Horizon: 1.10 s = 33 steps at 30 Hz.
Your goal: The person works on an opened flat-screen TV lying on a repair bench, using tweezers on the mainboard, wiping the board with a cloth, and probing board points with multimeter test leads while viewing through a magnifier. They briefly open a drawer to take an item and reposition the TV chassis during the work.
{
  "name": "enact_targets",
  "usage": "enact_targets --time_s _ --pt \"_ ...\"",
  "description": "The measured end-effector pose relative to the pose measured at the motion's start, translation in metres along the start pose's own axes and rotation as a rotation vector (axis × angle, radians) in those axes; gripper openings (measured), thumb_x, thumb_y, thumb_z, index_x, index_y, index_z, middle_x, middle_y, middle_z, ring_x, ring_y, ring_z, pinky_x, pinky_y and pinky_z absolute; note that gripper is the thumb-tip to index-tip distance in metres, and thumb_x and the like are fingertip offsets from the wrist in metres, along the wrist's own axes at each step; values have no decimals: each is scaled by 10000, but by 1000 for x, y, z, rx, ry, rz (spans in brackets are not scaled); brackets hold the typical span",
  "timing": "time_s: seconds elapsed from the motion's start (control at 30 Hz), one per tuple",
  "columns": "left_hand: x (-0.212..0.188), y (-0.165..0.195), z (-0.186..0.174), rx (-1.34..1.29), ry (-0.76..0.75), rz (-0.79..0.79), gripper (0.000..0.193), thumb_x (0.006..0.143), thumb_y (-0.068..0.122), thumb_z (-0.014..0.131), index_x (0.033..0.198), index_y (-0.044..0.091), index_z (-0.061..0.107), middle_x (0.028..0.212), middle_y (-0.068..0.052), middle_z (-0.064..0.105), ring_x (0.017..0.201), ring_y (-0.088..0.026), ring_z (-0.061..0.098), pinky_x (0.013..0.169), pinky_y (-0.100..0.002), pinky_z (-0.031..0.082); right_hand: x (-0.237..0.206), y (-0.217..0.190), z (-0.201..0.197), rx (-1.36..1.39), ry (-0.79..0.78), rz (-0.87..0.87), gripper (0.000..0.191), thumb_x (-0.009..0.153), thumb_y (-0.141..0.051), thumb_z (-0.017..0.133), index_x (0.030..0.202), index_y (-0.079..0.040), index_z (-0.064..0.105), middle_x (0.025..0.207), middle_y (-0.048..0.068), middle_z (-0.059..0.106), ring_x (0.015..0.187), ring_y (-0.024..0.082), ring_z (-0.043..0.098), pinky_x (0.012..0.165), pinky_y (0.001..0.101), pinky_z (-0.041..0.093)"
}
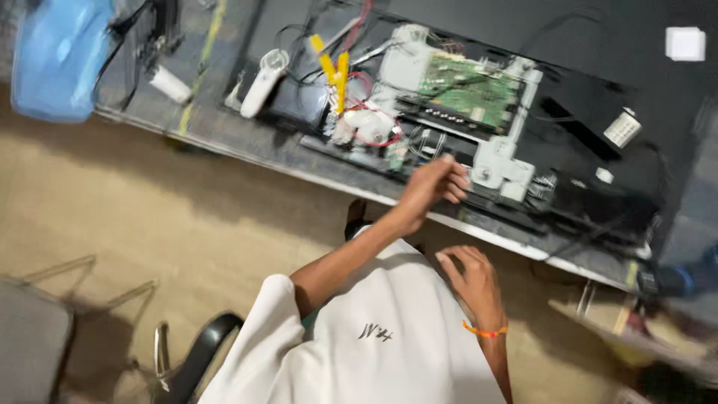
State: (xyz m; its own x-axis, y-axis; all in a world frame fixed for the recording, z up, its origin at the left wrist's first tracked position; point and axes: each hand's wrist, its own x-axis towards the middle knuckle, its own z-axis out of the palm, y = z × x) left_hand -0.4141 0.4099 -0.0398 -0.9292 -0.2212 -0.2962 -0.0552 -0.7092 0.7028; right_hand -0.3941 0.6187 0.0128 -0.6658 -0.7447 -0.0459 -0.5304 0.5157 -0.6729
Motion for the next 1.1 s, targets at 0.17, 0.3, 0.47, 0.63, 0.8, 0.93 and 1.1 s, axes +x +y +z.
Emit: enact_targets --time_s 0.17,0.3,0.47,0.63,0.8,0.93,1.1 --pt "-33 -35 -7 84 88 -15 402 1109 413 524 1081 40 672 904 -33 695 771 -113 650 707 -276 530 -11 49 3 -55 -255 37 259 895 -265 699 1053 -62 732 987 160 731 949 368 682 835 450 528" --pt "-63 -44 -28 252 304 15 434 1071 435 519 1055 36 690 910 -19 717 769 -93 657 687 -268 537 -1 75 7 -126 -350 -7 303 905 -279 689 1114 -62 719 1020 179 726 977 379 681 849 456 532" --pt "-96 -44 -60 394 483 97 429 1014 449 585 1022 36 701 888 -68 731 771 -148 694 699 -329 577 23 74 12 -180 -423 -125 352 922 -321 683 1164 -66 702 1068 192 724 1009 395 672 858 469 526" --pt "-128 -46 -114 1146 670 -16 504 981 510 595 841 29 653 768 -213 664 719 -345 655 667 -490 491 30 55 24 -104 -399 -171 360 925 -332 681 1169 -69 703 1133 174 723 1065 383 656 904 471 515" --pt "-160 -63 -139 443 862 -156 386 1029 401 643 988 22 703 739 -38 628 584 -106 574 526 -285 496 7 64 39 -32 -396 -35 377 886 -306 706 1179 -69 706 1199 157 709 1136 370 629 948 471 484" --pt "-166 -76 -139 623 790 -397 373 999 374 629 985 5 679 824 -115 708 672 -203 692 605 -353 583 -21 84 46 -41 -371 165 353 900 -331 692 1169 -103 701 1113 135 713 1110 337 640 953 495 478" --pt "-138 -93 -137 801 580 -485 393 1034 416 587 988 37 679 800 -52 651 674 -173 635 597 -342 507 -53 106 46 -35 -246 328 320 901 -329 696 1125 -100 694 1072 135 704 1089 343 640 953 534 460"
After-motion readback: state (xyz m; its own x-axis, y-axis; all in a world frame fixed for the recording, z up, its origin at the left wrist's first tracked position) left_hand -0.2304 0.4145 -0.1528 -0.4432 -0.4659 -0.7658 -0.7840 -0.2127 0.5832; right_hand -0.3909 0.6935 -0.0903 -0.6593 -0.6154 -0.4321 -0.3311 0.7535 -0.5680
